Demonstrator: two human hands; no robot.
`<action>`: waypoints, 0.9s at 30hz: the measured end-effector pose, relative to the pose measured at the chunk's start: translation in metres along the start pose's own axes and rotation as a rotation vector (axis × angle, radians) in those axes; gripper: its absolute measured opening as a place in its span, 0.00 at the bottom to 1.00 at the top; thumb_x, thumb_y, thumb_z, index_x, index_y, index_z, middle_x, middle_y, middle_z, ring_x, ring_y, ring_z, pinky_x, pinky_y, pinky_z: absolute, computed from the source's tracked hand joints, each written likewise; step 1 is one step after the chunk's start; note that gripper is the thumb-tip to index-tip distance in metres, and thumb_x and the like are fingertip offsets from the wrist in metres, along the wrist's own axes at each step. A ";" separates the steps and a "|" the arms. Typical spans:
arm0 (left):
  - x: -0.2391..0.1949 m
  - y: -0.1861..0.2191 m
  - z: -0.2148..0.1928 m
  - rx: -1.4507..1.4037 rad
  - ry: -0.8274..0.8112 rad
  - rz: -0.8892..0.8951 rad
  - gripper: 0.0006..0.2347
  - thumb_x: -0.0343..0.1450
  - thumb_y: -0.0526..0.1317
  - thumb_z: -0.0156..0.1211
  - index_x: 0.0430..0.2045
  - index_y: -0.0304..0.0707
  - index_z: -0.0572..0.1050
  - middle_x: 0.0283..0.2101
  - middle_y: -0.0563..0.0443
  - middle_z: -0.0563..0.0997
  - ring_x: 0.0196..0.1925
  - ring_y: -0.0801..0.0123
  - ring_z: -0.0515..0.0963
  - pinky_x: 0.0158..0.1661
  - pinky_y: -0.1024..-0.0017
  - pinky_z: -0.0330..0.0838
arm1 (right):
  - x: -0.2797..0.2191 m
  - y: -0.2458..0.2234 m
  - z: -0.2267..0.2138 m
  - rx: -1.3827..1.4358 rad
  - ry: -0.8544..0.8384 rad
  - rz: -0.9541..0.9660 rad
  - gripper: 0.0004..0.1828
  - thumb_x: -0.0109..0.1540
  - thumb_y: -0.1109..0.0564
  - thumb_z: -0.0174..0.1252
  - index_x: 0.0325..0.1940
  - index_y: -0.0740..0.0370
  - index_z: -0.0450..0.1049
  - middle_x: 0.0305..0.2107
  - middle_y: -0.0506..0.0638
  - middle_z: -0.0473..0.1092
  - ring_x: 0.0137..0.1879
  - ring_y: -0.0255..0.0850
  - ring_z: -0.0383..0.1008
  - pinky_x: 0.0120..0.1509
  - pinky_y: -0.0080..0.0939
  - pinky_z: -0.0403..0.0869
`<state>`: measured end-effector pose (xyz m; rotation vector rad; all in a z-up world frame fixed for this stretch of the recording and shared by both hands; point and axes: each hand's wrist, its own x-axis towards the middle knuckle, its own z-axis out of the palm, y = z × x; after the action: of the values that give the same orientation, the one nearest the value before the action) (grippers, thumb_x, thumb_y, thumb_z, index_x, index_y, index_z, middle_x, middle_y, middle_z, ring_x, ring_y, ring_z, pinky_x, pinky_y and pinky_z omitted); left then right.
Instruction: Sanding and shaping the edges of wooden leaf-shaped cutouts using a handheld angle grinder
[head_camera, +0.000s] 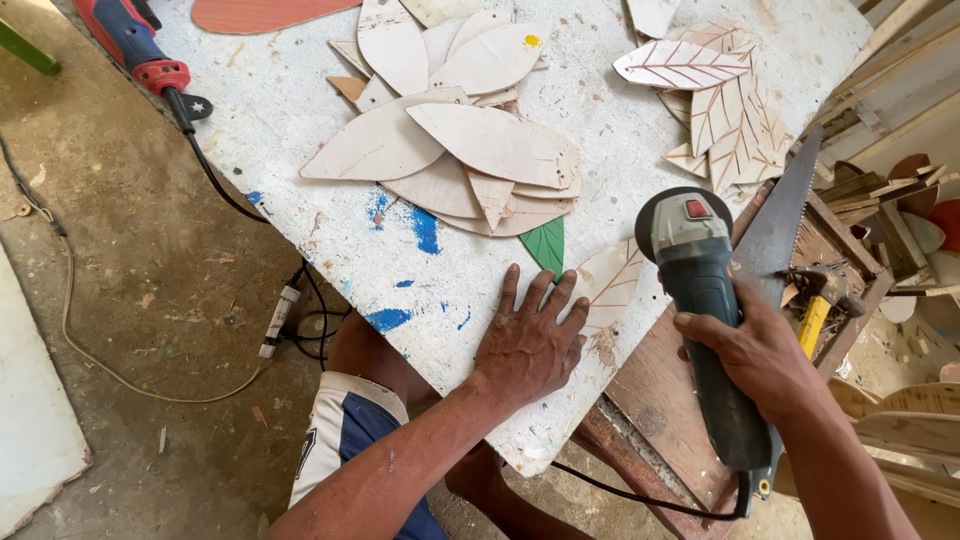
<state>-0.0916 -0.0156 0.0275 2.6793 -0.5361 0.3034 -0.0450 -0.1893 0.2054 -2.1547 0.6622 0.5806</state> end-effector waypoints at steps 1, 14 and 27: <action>0.002 -0.001 -0.001 0.002 0.002 -0.001 0.20 0.74 0.49 0.48 0.59 0.44 0.72 0.69 0.39 0.68 0.70 0.46 0.62 0.70 0.34 0.44 | -0.005 0.002 -0.002 0.000 -0.001 -0.003 0.27 0.63 0.60 0.60 0.67 0.56 0.65 0.35 0.67 0.71 0.36 0.55 0.72 0.39 0.56 0.72; -0.001 0.000 -0.002 -0.066 0.089 0.001 0.14 0.70 0.46 0.56 0.46 0.43 0.76 0.67 0.39 0.71 0.70 0.47 0.64 0.70 0.35 0.46 | -0.032 0.039 0.008 0.023 -0.059 0.090 0.18 0.62 0.61 0.61 0.55 0.67 0.70 0.30 0.74 0.74 0.33 0.58 0.73 0.36 0.54 0.69; 0.000 0.000 -0.004 -0.080 0.034 -0.005 0.12 0.72 0.46 0.54 0.46 0.44 0.75 0.68 0.39 0.70 0.70 0.46 0.63 0.71 0.35 0.44 | -0.028 0.040 0.012 -0.013 -0.065 0.123 0.19 0.62 0.59 0.62 0.57 0.66 0.71 0.34 0.70 0.73 0.37 0.58 0.77 0.39 0.55 0.71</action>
<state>-0.0922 -0.0134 0.0310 2.5933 -0.5196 0.3184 -0.0936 -0.1941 0.1930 -2.1080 0.7608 0.7196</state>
